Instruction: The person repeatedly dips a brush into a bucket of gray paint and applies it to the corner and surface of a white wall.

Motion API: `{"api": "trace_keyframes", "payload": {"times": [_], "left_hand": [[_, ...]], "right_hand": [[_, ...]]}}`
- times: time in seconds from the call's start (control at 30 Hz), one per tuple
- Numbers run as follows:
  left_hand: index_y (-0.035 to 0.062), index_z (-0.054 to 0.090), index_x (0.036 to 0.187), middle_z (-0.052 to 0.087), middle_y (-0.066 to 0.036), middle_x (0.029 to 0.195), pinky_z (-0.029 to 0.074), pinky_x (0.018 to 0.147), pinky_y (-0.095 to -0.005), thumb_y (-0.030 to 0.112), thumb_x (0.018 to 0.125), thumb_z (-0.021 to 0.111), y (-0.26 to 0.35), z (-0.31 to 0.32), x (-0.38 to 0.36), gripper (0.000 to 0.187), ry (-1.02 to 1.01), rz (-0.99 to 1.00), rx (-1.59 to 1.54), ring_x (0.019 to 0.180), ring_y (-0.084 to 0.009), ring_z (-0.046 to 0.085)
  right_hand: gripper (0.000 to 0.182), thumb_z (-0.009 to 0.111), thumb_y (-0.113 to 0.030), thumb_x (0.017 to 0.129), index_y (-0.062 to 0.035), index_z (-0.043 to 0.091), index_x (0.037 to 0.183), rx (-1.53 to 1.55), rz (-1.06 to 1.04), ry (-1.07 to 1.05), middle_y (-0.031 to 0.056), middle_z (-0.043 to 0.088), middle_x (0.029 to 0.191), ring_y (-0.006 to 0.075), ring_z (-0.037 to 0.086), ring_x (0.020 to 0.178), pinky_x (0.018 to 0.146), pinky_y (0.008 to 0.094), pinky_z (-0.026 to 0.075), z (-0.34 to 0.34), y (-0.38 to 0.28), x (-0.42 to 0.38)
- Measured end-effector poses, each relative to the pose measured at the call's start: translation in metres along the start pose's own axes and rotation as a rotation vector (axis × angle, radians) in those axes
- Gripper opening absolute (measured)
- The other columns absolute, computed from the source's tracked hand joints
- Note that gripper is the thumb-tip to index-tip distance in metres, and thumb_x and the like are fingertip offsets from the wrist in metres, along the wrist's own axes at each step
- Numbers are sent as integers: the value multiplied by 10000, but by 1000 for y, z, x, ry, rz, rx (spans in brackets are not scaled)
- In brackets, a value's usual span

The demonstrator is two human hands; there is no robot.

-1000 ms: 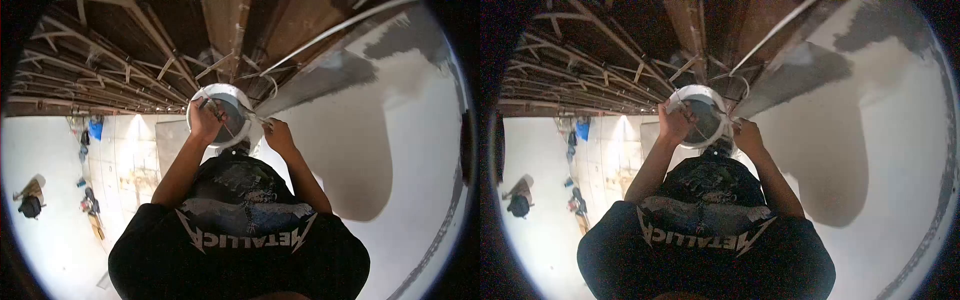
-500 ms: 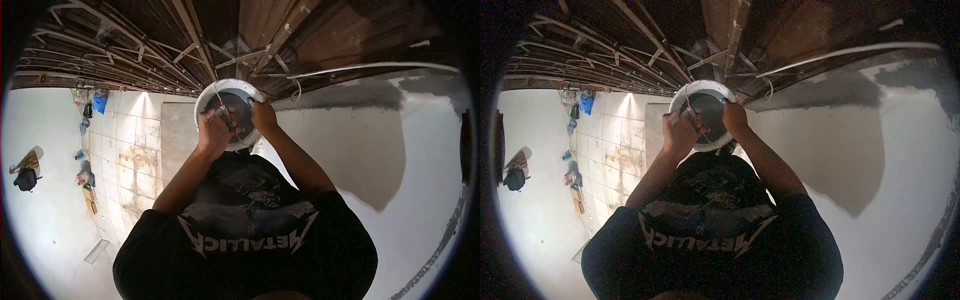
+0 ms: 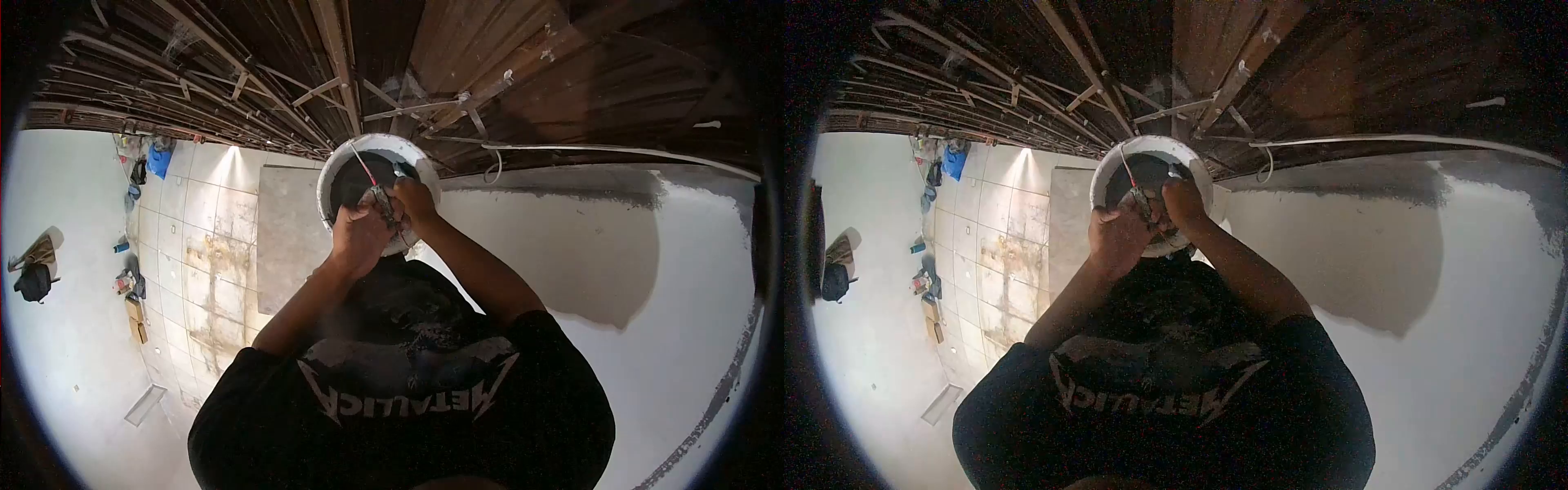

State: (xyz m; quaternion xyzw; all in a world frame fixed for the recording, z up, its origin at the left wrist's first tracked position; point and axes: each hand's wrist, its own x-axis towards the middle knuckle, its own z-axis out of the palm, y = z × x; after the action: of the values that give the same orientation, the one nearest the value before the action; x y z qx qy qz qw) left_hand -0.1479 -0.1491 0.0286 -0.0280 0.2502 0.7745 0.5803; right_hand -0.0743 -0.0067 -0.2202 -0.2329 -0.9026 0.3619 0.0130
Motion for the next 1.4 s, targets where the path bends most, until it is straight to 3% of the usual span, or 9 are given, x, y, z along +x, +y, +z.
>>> {"api": "trace_keyframes", "payload": {"times": [0.17,0.3,0.4,0.5,0.63,0.93,1.13,1.33,1.4], "left_hand": [[43,494,1148,523,-102,1019,356,901,-408,413,687,617,6,6,-1,603,0,10,-4,1005,-261,495],[45,498,1144,536,-104,995,356,917,-424,395,683,623,7,5,1,592,-27,28,-25,1001,-265,502],[67,535,1095,539,-81,935,373,911,-415,331,717,574,8,5,7,462,-84,59,-74,946,-240,517],[63,544,1073,543,-81,927,374,910,-435,321,719,559,4,-4,14,438,-29,87,-88,940,-236,520],[59,556,1055,551,-81,927,377,910,-466,324,725,542,-4,0,25,423,-42,81,-107,936,-239,521],[88,550,1041,557,-67,915,402,854,-503,435,809,564,-9,2,38,418,-60,18,66,867,-240,535],[69,560,992,538,-89,888,392,822,-478,442,783,567,-18,-13,48,427,16,-75,102,851,-253,505],[76,577,972,547,-66,892,378,797,-410,424,762,565,-19,-2,45,406,90,-70,47,828,-225,482],[44,553,964,520,-82,857,364,824,-442,472,769,546,-19,7,41,470,106,-58,92,784,-244,465]], "right_hand": [[121,572,-176,893,-63,547,857,69,9,135,99,574,659,219,637,599,482,367,479,48,38,8],[174,580,-209,877,-35,574,867,-359,4,194,155,623,696,274,634,596,503,403,469,-16,-14,9],[166,603,-156,849,4,617,887,-241,-51,133,207,641,723,319,633,605,525,415,473,-63,-31,-2],[152,605,-116,871,28,648,899,47,4,387,164,652,679,246,618,564,503,355,461,-119,-51,-35],[195,587,-175,932,4,645,982,924,620,182,76,653,753,84,482,495,478,227,369,-206,-59,-117],[325,649,-201,861,-25,541,1113,1678,141,104,81,626,883,125,534,670,614,257,419,-263,-50,-252],[356,706,-179,802,-41,527,1077,1322,-86,495,50,554,783,155,492,630,599,302,384,-309,-83,-256],[424,618,-65,792,-51,490,1196,1569,-308,534,55,557,874,161,488,668,637,293,374,-350,-96,-264],[418,586,-69,829,-53,475,1232,1307,-133,785,46,553,864,172,500,685,645,305,389,-366,-107,-264]]}}
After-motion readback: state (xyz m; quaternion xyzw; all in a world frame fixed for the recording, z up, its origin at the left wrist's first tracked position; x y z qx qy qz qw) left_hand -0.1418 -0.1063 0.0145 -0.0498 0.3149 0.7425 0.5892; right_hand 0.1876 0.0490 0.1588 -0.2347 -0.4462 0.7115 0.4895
